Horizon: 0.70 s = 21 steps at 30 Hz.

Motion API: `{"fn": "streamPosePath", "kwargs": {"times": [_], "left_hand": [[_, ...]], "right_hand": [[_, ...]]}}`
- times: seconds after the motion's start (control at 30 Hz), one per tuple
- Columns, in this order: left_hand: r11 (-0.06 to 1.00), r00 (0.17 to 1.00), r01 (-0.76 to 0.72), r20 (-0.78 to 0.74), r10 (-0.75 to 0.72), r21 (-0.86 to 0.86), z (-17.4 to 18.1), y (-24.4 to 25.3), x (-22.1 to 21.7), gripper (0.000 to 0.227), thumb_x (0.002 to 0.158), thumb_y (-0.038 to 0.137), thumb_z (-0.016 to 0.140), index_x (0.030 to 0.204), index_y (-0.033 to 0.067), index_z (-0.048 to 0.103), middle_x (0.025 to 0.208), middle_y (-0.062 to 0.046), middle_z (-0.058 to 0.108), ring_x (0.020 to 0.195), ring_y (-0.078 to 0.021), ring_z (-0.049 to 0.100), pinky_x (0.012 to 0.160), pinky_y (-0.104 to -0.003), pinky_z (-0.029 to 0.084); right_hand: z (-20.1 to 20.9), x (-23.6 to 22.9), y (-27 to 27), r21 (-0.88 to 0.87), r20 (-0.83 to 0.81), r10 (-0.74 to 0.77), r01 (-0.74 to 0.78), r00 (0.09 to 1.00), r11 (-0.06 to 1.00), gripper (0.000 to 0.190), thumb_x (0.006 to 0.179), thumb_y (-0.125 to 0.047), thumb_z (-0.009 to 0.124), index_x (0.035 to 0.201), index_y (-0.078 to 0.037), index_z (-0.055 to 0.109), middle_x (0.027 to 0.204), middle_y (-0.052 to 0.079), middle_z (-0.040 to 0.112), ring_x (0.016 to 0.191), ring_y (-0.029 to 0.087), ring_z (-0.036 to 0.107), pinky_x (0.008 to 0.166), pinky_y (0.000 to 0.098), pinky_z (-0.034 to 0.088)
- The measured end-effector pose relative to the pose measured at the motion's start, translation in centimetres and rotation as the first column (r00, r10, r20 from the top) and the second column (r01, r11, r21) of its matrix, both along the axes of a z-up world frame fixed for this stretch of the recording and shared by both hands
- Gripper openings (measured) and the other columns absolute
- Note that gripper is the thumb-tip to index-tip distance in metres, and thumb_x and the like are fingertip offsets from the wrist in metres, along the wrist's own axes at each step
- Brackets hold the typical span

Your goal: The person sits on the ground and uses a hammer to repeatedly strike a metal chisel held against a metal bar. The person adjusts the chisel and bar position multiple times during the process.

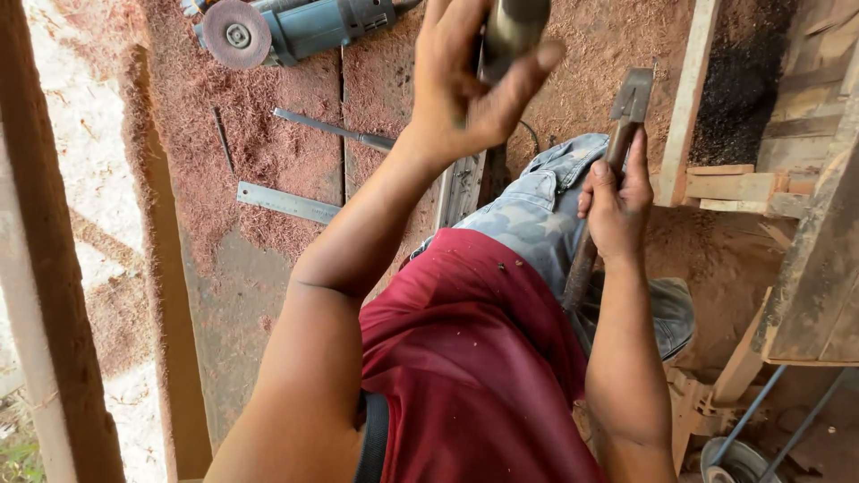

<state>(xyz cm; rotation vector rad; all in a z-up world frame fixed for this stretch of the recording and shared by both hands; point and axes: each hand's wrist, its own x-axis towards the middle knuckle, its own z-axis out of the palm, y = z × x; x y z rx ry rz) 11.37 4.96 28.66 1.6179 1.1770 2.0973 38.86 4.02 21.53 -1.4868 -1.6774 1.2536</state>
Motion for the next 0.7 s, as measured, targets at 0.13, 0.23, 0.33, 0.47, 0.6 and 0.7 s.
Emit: {"fn": "streamPosePath", "kwargs": {"times": [0.13,0.23,0.33,0.47,0.6,0.7], "left_hand": [[0.987,0.973,0.149,0.185,-0.138,-0.051,-6.2,0.9,0.6,0.030,0.095,0.014,0.073,0.105,0.0121,0.045,0.087,-0.006,0.063,0.069,-0.0189,0.066,0.057,-0.031,0.058],[0.966,0.941,0.213,0.298,-0.162,-0.147,-9.7,1.0,1.0,0.023,0.093,0.010,0.072,0.098,0.0095,0.049,0.068,-0.005,0.064,0.055,-0.0162,0.068,0.046,-0.028,0.056],[0.960,0.952,0.199,0.272,-0.141,-0.198,-11.2,1.0,1.2,0.019,0.089,0.010,0.072,0.083,0.0077,0.054,0.067,-0.004,0.064,0.055,-0.0151,0.062,0.050,-0.028,0.051],[0.959,0.970,0.152,0.223,-0.098,-0.239,-11.4,1.2,1.3,0.018,0.089,0.012,0.069,0.080,0.0082,0.054,0.064,-0.004,0.067,0.052,-0.0145,0.064,0.046,-0.027,0.050],[0.964,0.983,0.079,0.183,-0.032,-0.256,-12.3,1.3,1.9,0.019,0.088,0.013,0.069,0.079,0.0084,0.054,0.063,-0.002,0.062,0.051,-0.0143,0.056,0.048,-0.028,0.046],[0.965,0.984,0.068,0.174,-0.023,-0.255,-12.4,1.3,2.3,0.021,0.089,0.015,0.069,0.077,0.0090,0.053,0.063,-0.001,0.060,0.051,-0.0130,0.054,0.047,-0.027,0.045]], "right_hand": [[-0.2,0.4,0.3,-0.016,-0.074,0.000,-0.001,0.997,1.000,0.062,0.115,-0.011,0.052,0.168,-0.022,0.022,0.084,0.001,0.057,0.062,0.009,0.052,0.051,0.0218,0.046],[-0.4,0.3,0.6,-0.036,-0.113,-0.002,-0.002,0.994,0.999,0.062,0.116,-0.010,0.050,0.169,-0.022,0.021,0.085,0.000,0.056,0.062,0.009,0.052,0.051,0.0217,0.047],[-0.6,0.7,0.6,-0.048,-0.124,-0.022,0.016,0.992,0.999,0.061,0.115,-0.009,0.050,0.169,-0.021,0.022,0.084,0.001,0.055,0.061,0.009,0.051,0.049,0.0213,0.044],[-0.3,0.5,0.7,-0.033,-0.077,-0.032,0.030,0.996,0.999,0.061,0.115,-0.010,0.050,0.169,-0.019,0.021,0.085,0.002,0.056,0.062,0.009,0.052,0.048,0.0210,0.045],[-0.4,0.4,0.6,-0.039,-0.096,-0.046,0.042,0.994,0.998,0.062,0.114,-0.009,0.051,0.169,-0.017,0.021,0.085,0.002,0.055,0.061,0.009,0.052,0.048,0.0206,0.044],[-0.2,0.3,0.5,-0.029,-0.082,-0.030,0.028,0.996,0.999,0.062,0.115,-0.008,0.049,0.169,-0.018,0.021,0.084,0.002,0.056,0.060,0.009,0.051,0.049,0.0211,0.045]]}}
